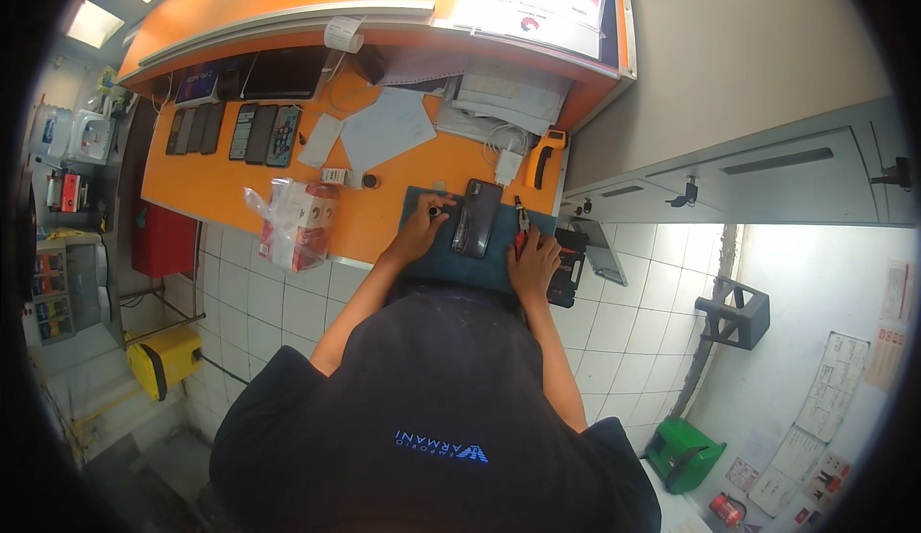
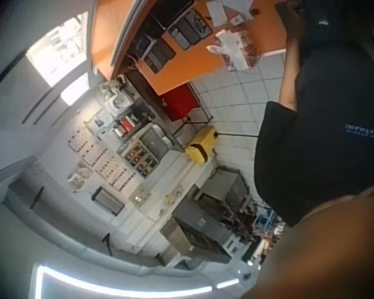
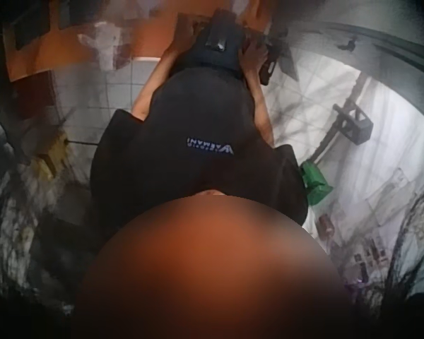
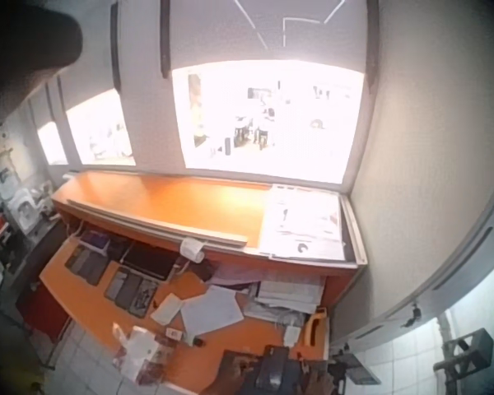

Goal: Repairing or assembling a small electronic device using tools at a workstation.

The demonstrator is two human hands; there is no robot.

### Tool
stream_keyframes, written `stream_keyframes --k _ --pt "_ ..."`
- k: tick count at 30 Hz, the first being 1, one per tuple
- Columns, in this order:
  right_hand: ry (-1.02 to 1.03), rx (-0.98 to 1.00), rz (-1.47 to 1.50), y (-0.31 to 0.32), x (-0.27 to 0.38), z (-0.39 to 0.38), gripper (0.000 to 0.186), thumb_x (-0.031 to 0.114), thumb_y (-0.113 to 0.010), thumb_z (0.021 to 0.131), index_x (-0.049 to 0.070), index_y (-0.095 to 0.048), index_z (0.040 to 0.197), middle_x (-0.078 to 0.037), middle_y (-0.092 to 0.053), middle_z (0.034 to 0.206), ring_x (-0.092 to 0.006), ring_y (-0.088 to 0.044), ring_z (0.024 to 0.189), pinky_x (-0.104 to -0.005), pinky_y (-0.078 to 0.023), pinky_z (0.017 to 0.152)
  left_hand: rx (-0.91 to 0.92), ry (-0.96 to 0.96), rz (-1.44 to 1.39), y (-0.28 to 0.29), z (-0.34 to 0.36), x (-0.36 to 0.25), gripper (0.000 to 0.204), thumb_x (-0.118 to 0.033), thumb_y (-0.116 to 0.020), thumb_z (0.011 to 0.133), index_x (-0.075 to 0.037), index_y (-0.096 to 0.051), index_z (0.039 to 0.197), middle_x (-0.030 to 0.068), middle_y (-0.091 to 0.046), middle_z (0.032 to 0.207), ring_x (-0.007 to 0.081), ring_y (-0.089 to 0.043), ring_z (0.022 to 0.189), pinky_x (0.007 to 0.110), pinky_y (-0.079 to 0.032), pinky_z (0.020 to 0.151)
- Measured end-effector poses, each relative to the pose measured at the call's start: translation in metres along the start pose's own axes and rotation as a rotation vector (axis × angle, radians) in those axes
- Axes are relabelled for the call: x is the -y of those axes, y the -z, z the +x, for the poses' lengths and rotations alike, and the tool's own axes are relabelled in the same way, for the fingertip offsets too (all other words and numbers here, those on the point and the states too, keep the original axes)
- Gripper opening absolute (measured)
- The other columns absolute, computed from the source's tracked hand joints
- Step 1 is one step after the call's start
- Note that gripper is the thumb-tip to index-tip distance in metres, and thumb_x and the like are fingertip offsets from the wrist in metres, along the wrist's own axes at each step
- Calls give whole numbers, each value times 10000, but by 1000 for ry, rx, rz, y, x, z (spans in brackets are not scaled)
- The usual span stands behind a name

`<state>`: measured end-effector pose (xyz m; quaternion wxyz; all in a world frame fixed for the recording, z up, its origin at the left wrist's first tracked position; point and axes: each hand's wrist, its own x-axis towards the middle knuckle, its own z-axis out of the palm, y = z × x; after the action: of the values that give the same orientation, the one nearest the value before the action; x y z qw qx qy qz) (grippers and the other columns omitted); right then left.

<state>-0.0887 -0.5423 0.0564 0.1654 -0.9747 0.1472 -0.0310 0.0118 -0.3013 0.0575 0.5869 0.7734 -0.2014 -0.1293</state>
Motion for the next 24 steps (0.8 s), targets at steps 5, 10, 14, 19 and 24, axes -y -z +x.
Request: stream_keyframes --k 5,10,14,19,24 --pt "-2 33 14 1 -3 2 685 291 -715 814 83 -427 1399 -183 -430 1170 -370 -436 1107 -506 -384 916 -46 61 110 3 2 -7 186 -101 -578 987 -7 -493 1123 179 -575 1253 362 -572 1225 412 -460 1014" --pt "16 31 8 -1 -7 3 683 296 -716 810 79 -433 1392 -185 -433 1162 -372 -438 1102 -511 -382 919 -192 -37 329 7 34 -27 213 -150 -676 914 16 -596 1020 166 -568 961 357 -603 940 421 -483 831" --pt "21 30 -3 0 -8 5 677 302 -715 812 77 -437 1387 -188 -435 1173 -373 -439 1108 -515 -379 931 -161 -42 283 12 84 -20 222 -132 -680 911 5 -609 1071 155 -586 982 319 -622 905 404 -496 789" --pt "4 26 32 -4 -11 4 669 332 -709 828 77 -441 1386 -196 -442 1206 -388 -438 1143 -530 -372 963 -178 -36 427 5 120 -19 285 -138 -709 872 -2 -600 1096 160 -623 907 330 -636 859 417 -497 764" --pt "50 -7 67 -7 -11 3 664 325 -707 833 70 -440 1385 -196 -446 1211 -399 -439 1152 -539 -378 958 -96 156 582 5 126 5 319 -144 -724 845 -38 -605 1121 170 -641 925 349 -649 935 446 -518 802"
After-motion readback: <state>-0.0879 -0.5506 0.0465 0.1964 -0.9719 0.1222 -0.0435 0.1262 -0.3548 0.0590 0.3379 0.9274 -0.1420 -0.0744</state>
